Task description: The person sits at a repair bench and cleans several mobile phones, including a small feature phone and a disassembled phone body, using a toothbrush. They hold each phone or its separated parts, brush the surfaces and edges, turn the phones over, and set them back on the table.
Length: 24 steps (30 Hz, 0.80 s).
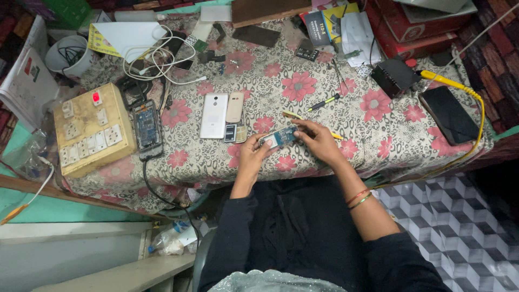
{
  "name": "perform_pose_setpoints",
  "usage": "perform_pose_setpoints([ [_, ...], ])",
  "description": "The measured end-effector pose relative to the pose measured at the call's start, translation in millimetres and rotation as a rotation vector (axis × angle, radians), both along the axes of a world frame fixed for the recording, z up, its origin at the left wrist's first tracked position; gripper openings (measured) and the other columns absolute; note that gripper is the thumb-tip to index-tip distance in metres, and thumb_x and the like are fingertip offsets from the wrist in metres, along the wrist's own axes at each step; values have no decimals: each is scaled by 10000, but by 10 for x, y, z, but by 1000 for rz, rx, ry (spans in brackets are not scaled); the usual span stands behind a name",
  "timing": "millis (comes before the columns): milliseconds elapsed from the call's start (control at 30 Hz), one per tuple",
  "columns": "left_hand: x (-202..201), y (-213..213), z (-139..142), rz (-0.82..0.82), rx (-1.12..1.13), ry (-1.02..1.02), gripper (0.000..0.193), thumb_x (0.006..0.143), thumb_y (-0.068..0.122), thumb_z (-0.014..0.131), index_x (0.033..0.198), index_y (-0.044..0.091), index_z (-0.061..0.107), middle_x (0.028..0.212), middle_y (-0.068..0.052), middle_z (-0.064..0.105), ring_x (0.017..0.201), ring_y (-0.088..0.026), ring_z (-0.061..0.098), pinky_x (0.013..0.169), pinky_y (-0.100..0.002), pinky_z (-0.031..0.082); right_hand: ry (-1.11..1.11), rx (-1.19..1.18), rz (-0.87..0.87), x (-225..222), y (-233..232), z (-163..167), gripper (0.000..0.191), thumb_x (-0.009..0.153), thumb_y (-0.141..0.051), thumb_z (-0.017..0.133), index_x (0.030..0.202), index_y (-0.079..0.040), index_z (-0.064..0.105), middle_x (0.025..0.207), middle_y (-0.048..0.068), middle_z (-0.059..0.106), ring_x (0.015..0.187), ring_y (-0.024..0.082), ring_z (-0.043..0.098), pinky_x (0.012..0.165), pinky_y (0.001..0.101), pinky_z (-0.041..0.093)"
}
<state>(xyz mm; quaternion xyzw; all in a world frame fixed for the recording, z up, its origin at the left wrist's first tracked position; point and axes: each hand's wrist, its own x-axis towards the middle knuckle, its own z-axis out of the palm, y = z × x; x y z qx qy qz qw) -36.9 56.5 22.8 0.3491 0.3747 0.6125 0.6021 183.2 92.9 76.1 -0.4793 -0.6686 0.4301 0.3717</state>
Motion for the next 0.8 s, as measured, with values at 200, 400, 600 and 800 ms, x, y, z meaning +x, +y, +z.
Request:
perform_pose_setpoints([
  [200,131,-65,53,136,111,664,276,896,125,785,1108,-42,725,908,-138,729,772,-230,696,665,-348,546,66,117,-61,-51,94,3,328,965,-99,712,1290,-57,693,992,7,715,877,57,628,784,251,534],
  [400,339,-113,218,341,334,1041,295,868,163,766,1114,1,741,896,-189,693,813,-358,675,740,-448,537,18,220,-154,-154,299,38,278,934,-110,750,1200,-36,717,976,59,748,845,120,680,773,283,555],
  [600,317,10,223,338,231,996,298,864,132,733,1136,10,745,950,-204,729,818,-348,699,754,-438,549,-226,542,-143,-189,314,86,203,955,-82,703,1152,-45,739,980,118,758,840,297,704,864,406,509],
  [800,261,75,90,345,256,954,262,878,109,709,1116,5,746,1014,-206,747,917,-344,714,821,-420,563,-282,554,-261,-154,106,94,202,947,-66,656,1134,-46,731,980,132,729,874,320,689,840,422,507],
])
